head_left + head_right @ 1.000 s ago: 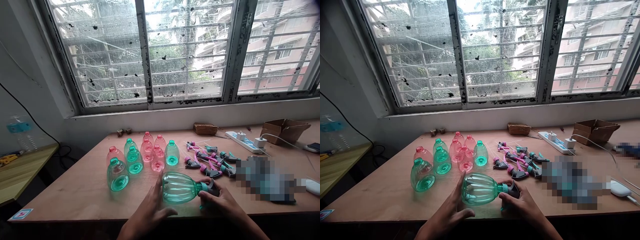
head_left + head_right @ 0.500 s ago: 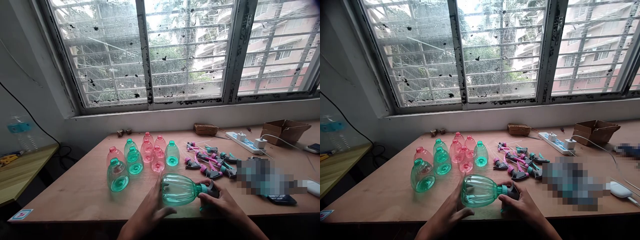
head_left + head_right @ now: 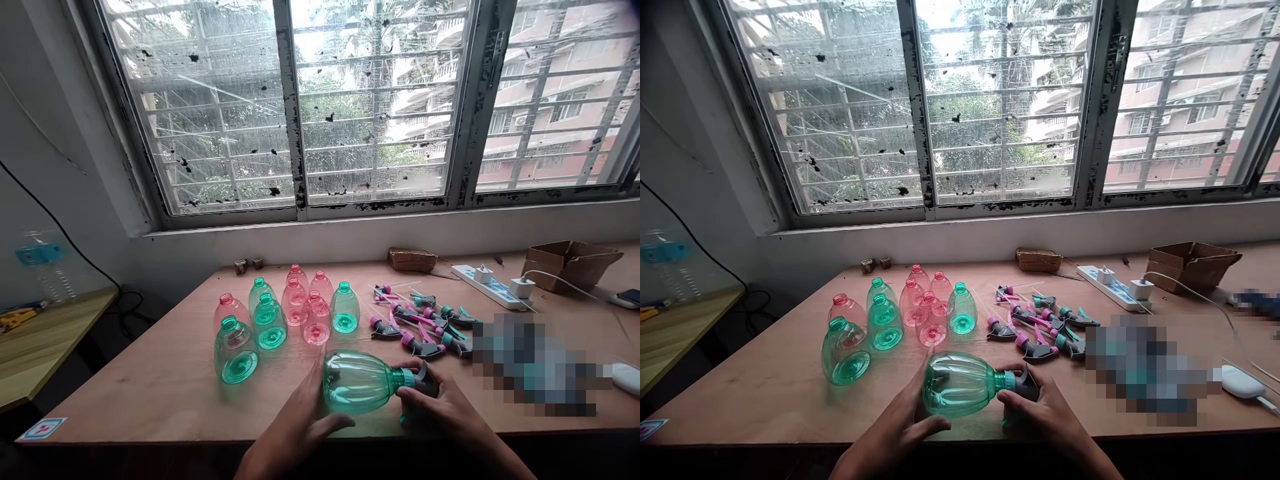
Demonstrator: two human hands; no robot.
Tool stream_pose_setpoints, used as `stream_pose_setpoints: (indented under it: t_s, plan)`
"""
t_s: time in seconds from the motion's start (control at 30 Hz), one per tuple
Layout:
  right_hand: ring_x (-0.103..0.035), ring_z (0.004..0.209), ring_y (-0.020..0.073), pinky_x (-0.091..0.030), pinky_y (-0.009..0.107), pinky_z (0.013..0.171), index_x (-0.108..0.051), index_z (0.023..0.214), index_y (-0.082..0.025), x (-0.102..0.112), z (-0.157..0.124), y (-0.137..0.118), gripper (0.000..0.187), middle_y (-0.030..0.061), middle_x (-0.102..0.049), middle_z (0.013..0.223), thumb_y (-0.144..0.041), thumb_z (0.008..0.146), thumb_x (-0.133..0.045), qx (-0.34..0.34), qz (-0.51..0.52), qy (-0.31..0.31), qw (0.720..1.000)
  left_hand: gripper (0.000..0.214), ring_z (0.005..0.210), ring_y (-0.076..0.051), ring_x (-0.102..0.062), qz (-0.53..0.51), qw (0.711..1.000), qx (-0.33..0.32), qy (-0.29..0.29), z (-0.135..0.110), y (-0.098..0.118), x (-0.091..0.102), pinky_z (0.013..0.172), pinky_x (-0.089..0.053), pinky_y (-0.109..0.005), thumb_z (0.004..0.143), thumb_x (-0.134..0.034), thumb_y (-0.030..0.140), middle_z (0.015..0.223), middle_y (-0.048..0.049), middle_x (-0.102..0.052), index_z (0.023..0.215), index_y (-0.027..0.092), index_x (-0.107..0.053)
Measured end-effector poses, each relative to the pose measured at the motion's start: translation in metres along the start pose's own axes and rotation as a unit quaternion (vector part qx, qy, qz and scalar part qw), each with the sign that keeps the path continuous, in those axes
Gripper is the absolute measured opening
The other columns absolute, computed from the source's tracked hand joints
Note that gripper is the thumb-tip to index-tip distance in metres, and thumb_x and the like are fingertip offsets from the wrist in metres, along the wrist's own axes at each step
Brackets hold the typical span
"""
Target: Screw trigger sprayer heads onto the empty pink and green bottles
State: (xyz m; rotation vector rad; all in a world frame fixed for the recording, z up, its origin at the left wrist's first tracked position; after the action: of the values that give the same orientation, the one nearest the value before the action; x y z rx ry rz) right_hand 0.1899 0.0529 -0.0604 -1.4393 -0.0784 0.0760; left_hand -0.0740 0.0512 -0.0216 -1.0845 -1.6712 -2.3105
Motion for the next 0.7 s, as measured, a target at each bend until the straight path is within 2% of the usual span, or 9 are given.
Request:
stream_pose_setpoints:
  t_s: [0.07, 0.13, 0.2, 0.3, 0.4, 0.47, 0.6, 0.7]
  plan:
    - [-0.073, 0.06, 0.0226, -0.056, 0.03, 0.06, -0.073, 0.107, -0.017, -0.0007, -0.0002, -0.0013, 0.045, 0.0016, -0.079, 0.064, -0.048, 0.077, -0.086, 0.0, 0.002, 0.002, 1.0, 0.106, 0.152, -0.033, -0.039, 0.0, 1.0, -0.009, 0.012, 0.0007, -0.002, -0.0008, 0.127, -0.026, -0.051, 0.089, -0.077, 0.024, 0.169, -0.0096, -0.037, 0.167, 0.035, -0.007]
    - [-0.073, 0.06, 0.0228, -0.056, 0.031, 0.059, -0.073, 0.106, -0.017, -0.0013, -0.0001, -0.0022, 0.045, 0.0019, -0.079, 0.064, -0.049, 0.077, -0.086, -0.002, 0.002, 0.001, 1.0, 0.11, 0.147, -0.031, -0.047, -0.01, 1.0, -0.014, 0.017, 0.0002, -0.0046, -0.0023, 0.124, -0.032, -0.05, 0.091, -0.073, 0.021, 0.167, -0.0094, -0.039, 0.166, 0.037, 0.004]
    - [-0.073, 0.06, 0.0229, -0.056, 0.031, 0.059, -0.073, 0.107, -0.017, -0.0011, 0.0001, -0.0019, 0.047, 0.0018, -0.078, 0.064, -0.05, 0.077, -0.086, -0.008, 0.001, 0.0, 1.0, 0.114, 0.149, -0.031, -0.045, -0.013, 1.0, -0.015, 0.009, -0.0011, -0.0052, -0.0032, 0.124, -0.033, -0.05, 0.09, -0.075, 0.023, 0.166, -0.01, -0.041, 0.166, 0.036, 0.009]
    - [-0.073, 0.061, 0.0228, -0.056, 0.03, 0.058, -0.073, 0.107, -0.018, -0.0001, 0.0003, -0.0007, 0.049, 0.0011, -0.078, 0.066, -0.052, 0.075, -0.087, -0.013, -0.004, -0.002, 1.0, 0.11, 0.156, -0.034, -0.032, -0.006, 1.0, -0.018, 0.003, -0.0023, -0.0007, -0.0003, 0.128, -0.024, -0.052, 0.091, -0.077, 0.033, 0.169, -0.0112, -0.036, 0.168, 0.032, 0.001]
    - [-0.072, 0.061, 0.022, -0.055, 0.029, 0.059, -0.073, 0.106, -0.018, 0.0009, 0.0003, -0.0013, 0.048, 0.0006, -0.077, 0.066, -0.052, 0.074, -0.088, -0.007, -0.006, 0.011, 1.0, 0.097, 0.157, -0.034, -0.031, -0.004, 1.0, -0.023, 0.004, -0.0008, 0.003, 0.0024, 0.129, -0.022, -0.049, 0.094, -0.074, 0.036, 0.17, -0.0094, -0.036, 0.168, 0.031, -0.011]
    - [-0.072, 0.06, 0.0218, -0.054, 0.029, 0.058, -0.073, 0.105, -0.018, 0.0009, 0.0, -0.0026, 0.047, 0.0005, -0.077, 0.064, -0.051, 0.074, -0.088, -0.004, -0.001, 0.02, 1.0, 0.1, 0.157, -0.032, -0.03, -0.005, 1.0, -0.02, 0.01, 0.0009, 0.0011, 0.0022, 0.128, -0.024, -0.047, 0.092, -0.075, 0.032, 0.17, -0.0063, -0.036, 0.167, 0.035, -0.009]
    - [-0.071, 0.058, 0.0218, -0.054, 0.029, 0.057, -0.073, 0.104, -0.017, -0.001, -0.001, -0.0047, 0.048, 0.0011, -0.076, 0.062, -0.052, 0.074, -0.087, -0.007, 0.008, 0.02, 1.0, 0.109, 0.154, -0.03, -0.037, -0.024, 1.0, -0.019, 0.004, 0.0022, -0.0036, -0.0014, 0.126, -0.03, -0.045, 0.092, -0.073, 0.026, 0.169, -0.004, -0.038, 0.166, 0.038, 0.005]
    - [-0.071, 0.059, 0.0224, -0.055, 0.03, 0.058, -0.073, 0.102, -0.018, -0.001, -0.0025, -0.0056, 0.048, 0.0007, -0.076, 0.063, -0.054, 0.073, -0.088, -0.004, 0.003, 0.023, 1.0, 0.108, 0.151, -0.032, -0.04, -0.028, 0.999, -0.026, -0.004, 0.0007, 0.0024, 0.0001, 0.126, -0.029, -0.046, 0.089, -0.078, 0.034, 0.166, -0.0067, -0.042, 0.167, 0.034, -0.003]
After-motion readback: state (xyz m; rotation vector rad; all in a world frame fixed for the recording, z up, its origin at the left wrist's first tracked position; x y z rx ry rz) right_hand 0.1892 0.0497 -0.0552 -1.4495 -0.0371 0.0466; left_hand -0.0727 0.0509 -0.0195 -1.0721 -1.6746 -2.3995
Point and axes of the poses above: each hand's wrist, its own z-axis towards the middle knuckle, its own x-axis out of the back of the hand, y = z × x, the point moved 5 cm from there along z, towards the middle knuckle
